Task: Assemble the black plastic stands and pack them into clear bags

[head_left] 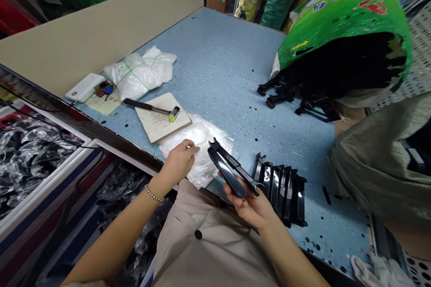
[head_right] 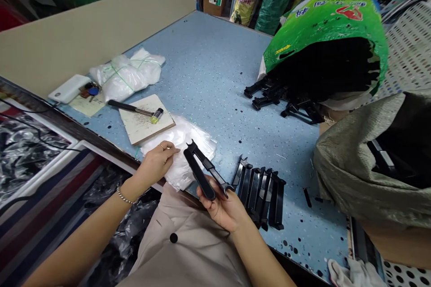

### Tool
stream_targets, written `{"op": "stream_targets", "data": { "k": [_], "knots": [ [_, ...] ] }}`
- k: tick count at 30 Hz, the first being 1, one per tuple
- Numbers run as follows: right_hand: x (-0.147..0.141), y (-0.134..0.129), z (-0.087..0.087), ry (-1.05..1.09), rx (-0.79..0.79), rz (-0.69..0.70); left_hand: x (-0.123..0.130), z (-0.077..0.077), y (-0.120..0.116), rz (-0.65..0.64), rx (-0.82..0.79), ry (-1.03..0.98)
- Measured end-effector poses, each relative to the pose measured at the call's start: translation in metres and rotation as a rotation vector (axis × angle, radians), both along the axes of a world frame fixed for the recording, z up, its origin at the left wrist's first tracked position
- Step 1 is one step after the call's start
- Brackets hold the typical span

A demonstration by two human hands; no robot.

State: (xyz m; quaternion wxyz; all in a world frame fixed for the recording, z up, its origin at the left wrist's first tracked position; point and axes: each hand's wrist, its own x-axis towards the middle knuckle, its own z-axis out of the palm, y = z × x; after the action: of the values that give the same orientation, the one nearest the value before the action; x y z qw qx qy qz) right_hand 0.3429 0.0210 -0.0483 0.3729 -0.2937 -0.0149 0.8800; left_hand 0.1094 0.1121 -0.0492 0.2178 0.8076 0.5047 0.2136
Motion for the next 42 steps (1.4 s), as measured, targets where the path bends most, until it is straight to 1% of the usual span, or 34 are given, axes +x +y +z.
{"op": "stream_targets", "data": {
  "k": [3,5,7,8,10,12,14,15,16,17,18,19,20,21,22,23,25,26,27,28,29,30,31,32,33,34,36,37,39,41,42],
  "knots": [
    [-0.012,0.001,0.0,0.102,-0.037,0.036,-0.002,-0.005,0.004,0.01,-0.129,-0.126],
    [-0.018,0.004,-0.005,0.152,-0.07,0.027,-0.006,-0.005,0.005,0.054,-0.144,-0.15],
    [-0.022,0.008,-0.011,0.177,-0.075,0.013,-0.008,0.001,0.0,0.077,-0.069,-0.087],
    [-0.024,0.009,-0.013,0.172,-0.069,0.022,-0.006,0.005,-0.005,0.06,-0.014,-0.05],
    [-0.027,0.013,-0.016,0.085,-0.028,0.029,0.002,0.016,-0.022,-0.045,0.08,-0.014],
    [-0.032,0.015,-0.014,-0.145,0.068,-0.032,0.017,0.027,-0.043,-0.214,0.108,-0.038],
    [-0.038,0.016,-0.008,-0.5,0.25,-0.122,0.031,0.035,-0.062,-0.366,0.057,-0.075],
    [-0.04,0.015,-0.003,-0.682,0.365,-0.139,0.035,0.039,-0.069,-0.404,0.018,-0.088],
    [-0.041,0.014,0.003,-0.827,0.486,-0.112,0.037,0.043,-0.074,-0.416,-0.02,-0.094],
    [-0.04,0.011,0.01,-0.914,0.603,-0.039,0.034,0.048,-0.078,-0.407,-0.05,-0.095],
    [-0.036,0.008,0.017,-0.934,0.704,0.071,0.027,0.053,-0.08,-0.379,-0.076,-0.088],
    [-0.03,0.005,0.023,-0.904,0.778,0.201,0.015,0.058,-0.082,-0.347,-0.099,-0.073],
    [-0.02,0.003,0.028,-0.868,0.823,0.319,-0.001,0.063,-0.083,-0.318,-0.123,-0.046],
    [-0.008,0.001,0.032,-0.877,0.853,0.4,-0.019,0.067,-0.084,-0.286,-0.156,-0.004],
    [0.007,0.001,0.035,-0.97,0.881,0.434,-0.039,0.069,-0.084,-0.254,-0.204,0.057],
    [0.023,0.002,0.037,-1.148,0.909,0.429,-0.059,0.069,-0.083,-0.223,-0.258,0.129],
    [0.054,0.006,0.039,-1.645,0.963,0.399,-0.089,0.062,-0.081,-0.146,-0.384,0.31],
    [0.066,0.009,0.039,-1.872,0.974,0.428,-0.098,0.056,-0.08,-0.093,-0.434,0.409],
    [0.075,0.011,0.039,-2.049,0.96,0.505,-0.1,0.049,-0.077,-0.043,-0.459,0.485],
    [0.08,0.013,0.038,-2.17,0.925,0.616,-0.096,0.042,-0.074,-0.006,-0.458,0.517],
    [0.081,0.013,0.038,-2.242,0.884,0.739,-0.087,0.036,-0.071,0.008,-0.433,0.495],
    [0.079,0.013,0.037,-2.282,0.849,0.848,-0.073,0.03,-0.066,0.008,-0.386,0.423],
    [0.074,0.011,0.036,-2.316,0.828,0.921,-0.056,0.025,-0.062,0.001,-0.318,0.324],
    [0.068,0.009,0.034,-2.351,0.832,0.958,-0.037,0.02,-0.057,-0.011,-0.241,0.224],
    [0.062,0.007,0.033,-2.381,0.862,0.966,-0.018,0.016,-0.051,-0.002,-0.152,0.159],
    [0.056,0.005,0.031,-2.402,0.908,0.954,0.0,0.012,-0.045,0.008,-0.062,0.146],
    [0.049,0.001,0.026,-2.398,1.001,0.922,0.026,0.005,-0.033,0.01,0.025,0.182],
    [0.048,-0.001,0.024,-2.377,1.031,0.916,0.033,0.002,-0.027,0.002,0.015,0.192],
    [0.05,-0.002,0.021,-2.321,1.025,0.911,0.037,-0.001,-0.014,-0.004,-0.095,0.13],
    [0.055,-0.001,0.019,-2.241,0.947,0.87,0.031,0.0,-0.002,0.057,-0.247,-0.014],
    [0.058,0.0,0.02,-2.181,0.894,0.821,0.027,0.001,0.003,0.103,-0.327,-0.095]
  ]
}}
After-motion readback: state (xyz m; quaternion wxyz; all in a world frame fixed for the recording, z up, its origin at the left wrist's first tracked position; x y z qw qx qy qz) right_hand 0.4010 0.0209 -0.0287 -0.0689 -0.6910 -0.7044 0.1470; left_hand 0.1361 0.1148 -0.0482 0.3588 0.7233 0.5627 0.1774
